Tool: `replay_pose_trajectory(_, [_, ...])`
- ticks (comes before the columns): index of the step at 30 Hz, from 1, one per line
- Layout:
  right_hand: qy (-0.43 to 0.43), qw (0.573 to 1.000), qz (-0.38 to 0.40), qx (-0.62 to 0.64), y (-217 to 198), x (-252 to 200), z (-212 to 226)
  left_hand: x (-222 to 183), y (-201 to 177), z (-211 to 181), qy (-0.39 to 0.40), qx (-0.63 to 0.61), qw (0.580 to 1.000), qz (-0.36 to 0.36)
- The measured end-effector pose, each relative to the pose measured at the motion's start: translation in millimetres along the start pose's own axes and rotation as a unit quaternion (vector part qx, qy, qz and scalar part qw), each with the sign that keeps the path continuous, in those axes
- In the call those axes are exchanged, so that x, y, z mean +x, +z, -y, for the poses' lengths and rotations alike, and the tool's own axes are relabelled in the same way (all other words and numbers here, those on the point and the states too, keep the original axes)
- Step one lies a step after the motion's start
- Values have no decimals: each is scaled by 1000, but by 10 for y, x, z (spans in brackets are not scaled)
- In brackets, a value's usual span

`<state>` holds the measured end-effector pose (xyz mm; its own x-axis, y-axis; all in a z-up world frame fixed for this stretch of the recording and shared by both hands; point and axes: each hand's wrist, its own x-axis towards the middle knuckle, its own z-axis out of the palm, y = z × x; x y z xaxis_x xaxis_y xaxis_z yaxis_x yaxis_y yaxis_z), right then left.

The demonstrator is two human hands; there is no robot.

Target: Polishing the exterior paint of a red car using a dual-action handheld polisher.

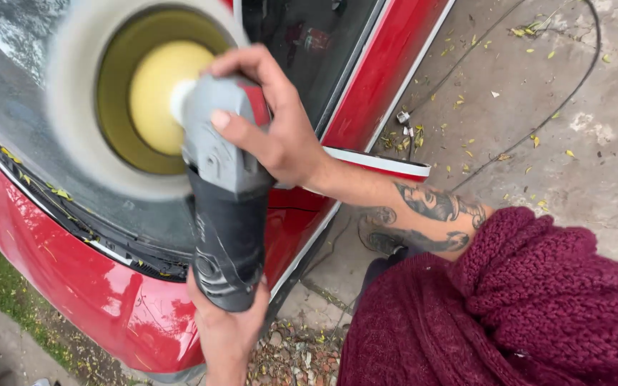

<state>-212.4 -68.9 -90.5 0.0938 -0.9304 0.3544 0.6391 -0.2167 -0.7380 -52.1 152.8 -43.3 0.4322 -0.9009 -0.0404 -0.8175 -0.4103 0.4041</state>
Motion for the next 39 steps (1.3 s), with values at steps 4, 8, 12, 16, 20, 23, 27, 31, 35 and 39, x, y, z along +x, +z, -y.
replay_pose_trajectory(4, [26, 998, -46, -31, -17, 341, 158, 266, -293, -329, 93, 50, 994, 12])
replay_pose_trajectory(8, [1, 995, -62, 81, 112, 427, 184, 350, -420, -421, -13, 79, 997, 23])
replay_pose_trajectory(12, [-97, 994, -52, -16, 273, 36, -107, 32, -383, 41, 10, 62, 998, 6])
replay_pose_trajectory(16, [-34, 998, -36, -39, 451, -473, -255, -291, -273, 577, 75, 52, 996, -19])
replay_pose_trajectory(20, [42, 998, -29, -21, 591, -1027, -450, -666, -111, 985, -103, 68, 992, 17])
replay_pose_trajectory(23, [63, 997, -28, -20, 630, -1373, -596, -986, -5, 1232, -72, 38, 997, 4])
replay_pose_trajectory(27, [102, 994, -29, -9, 558, -1805, -798, -1305, 164, 1424, -88, 47, 995, 32])
replay_pose_trajectory(31, [152, 987, -45, -7, 380, -2161, -1012, -1462, 340, 1442, -218, 93, 966, 105])
replay_pose_trajectory(35, [194, 980, -51, -6, 273, -2335, -1102, -1573, 443, 1375, -194, 80, 970, 122])
replay_pose_trajectory(39, [195, 980, -36, 12, 231, -2133, -983, -1569, 463, 1254, -234, 76, 961, 122])
